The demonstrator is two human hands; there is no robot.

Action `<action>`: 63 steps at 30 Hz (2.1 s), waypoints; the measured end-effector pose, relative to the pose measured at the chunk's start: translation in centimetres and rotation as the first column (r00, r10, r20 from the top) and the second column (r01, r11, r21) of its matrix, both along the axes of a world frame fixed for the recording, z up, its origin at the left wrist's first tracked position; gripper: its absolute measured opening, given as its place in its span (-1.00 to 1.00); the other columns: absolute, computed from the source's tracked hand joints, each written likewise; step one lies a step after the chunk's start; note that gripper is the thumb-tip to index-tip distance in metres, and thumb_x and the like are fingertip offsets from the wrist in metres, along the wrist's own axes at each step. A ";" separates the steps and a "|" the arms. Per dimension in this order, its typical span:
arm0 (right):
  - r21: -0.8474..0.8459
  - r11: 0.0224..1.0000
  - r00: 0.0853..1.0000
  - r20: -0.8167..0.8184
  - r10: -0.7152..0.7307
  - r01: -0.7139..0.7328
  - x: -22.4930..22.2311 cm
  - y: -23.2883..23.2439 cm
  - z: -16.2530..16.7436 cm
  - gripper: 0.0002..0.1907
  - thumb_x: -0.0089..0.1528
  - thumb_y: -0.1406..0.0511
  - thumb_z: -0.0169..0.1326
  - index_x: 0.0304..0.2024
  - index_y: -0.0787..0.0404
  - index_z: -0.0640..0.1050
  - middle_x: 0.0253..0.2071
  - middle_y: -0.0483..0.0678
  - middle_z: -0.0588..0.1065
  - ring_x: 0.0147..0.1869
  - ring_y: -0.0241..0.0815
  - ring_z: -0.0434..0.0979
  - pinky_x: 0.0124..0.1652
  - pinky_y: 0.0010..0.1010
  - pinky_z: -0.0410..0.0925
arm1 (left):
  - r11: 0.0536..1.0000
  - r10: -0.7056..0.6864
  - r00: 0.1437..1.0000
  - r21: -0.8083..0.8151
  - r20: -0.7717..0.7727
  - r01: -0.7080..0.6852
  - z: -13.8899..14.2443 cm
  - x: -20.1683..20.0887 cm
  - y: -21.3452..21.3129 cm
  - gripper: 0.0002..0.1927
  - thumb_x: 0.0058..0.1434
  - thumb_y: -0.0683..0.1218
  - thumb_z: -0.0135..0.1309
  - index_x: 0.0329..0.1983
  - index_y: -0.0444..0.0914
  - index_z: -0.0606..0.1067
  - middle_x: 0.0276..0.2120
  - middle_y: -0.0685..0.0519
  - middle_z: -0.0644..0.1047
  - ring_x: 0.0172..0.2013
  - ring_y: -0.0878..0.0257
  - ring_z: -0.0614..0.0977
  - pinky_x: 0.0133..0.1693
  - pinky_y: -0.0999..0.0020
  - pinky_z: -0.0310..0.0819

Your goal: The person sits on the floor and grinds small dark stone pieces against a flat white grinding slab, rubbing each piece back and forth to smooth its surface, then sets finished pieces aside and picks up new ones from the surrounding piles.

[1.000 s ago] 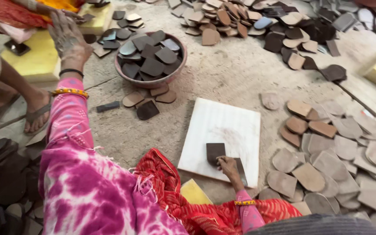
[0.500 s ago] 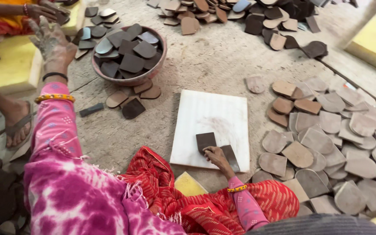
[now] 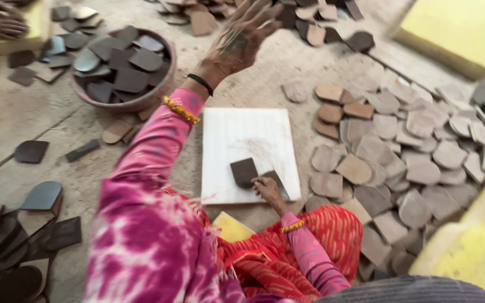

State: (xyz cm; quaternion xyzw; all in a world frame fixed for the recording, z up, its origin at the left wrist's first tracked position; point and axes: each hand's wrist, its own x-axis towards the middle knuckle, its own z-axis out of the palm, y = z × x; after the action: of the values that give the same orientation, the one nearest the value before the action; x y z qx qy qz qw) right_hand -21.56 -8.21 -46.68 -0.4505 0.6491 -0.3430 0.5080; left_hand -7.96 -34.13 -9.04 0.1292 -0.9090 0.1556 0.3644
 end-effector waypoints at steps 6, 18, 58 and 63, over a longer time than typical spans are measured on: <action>-0.187 0.980 0.994 0.089 -0.059 0.075 0.3 -0.1 0.8 -0.74 0.32 0.28 0.05 -0.02 0.27 0.63 -0.37 -0.03 0.60 -0.40 -0.35 0.58 -0.42 -0.51 0.47 | 0.985 -0.167 0.839 0.133 0.517 0.114 0.1 0.1 10.3 -0.76 0.29 -0.18 0.11 0.02 -0.13 0.55 -0.03 0.04 0.53 0.14 0.09 0.51 0.11 0.12 0.44; -0.341 0.937 0.876 -0.471 -0.104 -0.072 2.2 2.1 4.1 -0.73 0.30 0.18 0.02 -0.14 0.16 0.66 -0.18 0.10 0.61 -0.09 0.12 0.61 -0.08 -0.10 0.44 | 0.665 -0.504 0.693 0.744 0.515 -0.069 -15.4 12.8 14.7 -0.50 0.16 -0.02 0.16 0.19 -0.15 0.46 0.04 -0.03 0.56 0.05 0.01 0.56 0.03 0.17 0.44; 0.185 0.557 0.448 -0.419 0.790 -0.810 9.0 15.0 7.3 -0.45 0.24 0.03 0.09 0.23 0.09 0.47 0.14 0.01 0.51 0.18 0.07 0.50 0.10 -0.08 0.37 | 0.409 -0.407 0.637 0.755 0.654 -0.513 -12.8 18.5 9.7 -0.52 0.21 0.06 0.24 0.15 -0.21 0.53 -0.07 -0.04 0.66 -0.04 0.19 0.68 -0.03 0.30 0.62; 0.143 0.669 0.534 -0.493 0.687 -0.730 9.3 17.6 8.7 -0.45 0.25 0.03 0.11 0.22 0.10 0.46 0.14 0.02 0.50 0.19 0.08 0.49 0.10 -0.06 0.37 | 0.317 -0.458 0.701 0.837 0.547 -0.446 -13.1 17.7 8.9 -0.49 0.19 0.02 0.20 0.20 -0.22 0.52 -0.05 -0.05 0.64 -0.04 0.16 0.69 0.00 0.28 0.58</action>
State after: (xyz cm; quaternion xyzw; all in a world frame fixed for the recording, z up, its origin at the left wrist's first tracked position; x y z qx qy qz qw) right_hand -12.29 9.43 -37.95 -0.7676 0.5053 -0.0019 0.3943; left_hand 9.74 -25.20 -22.16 0.2413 -0.8808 -0.3719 -0.1664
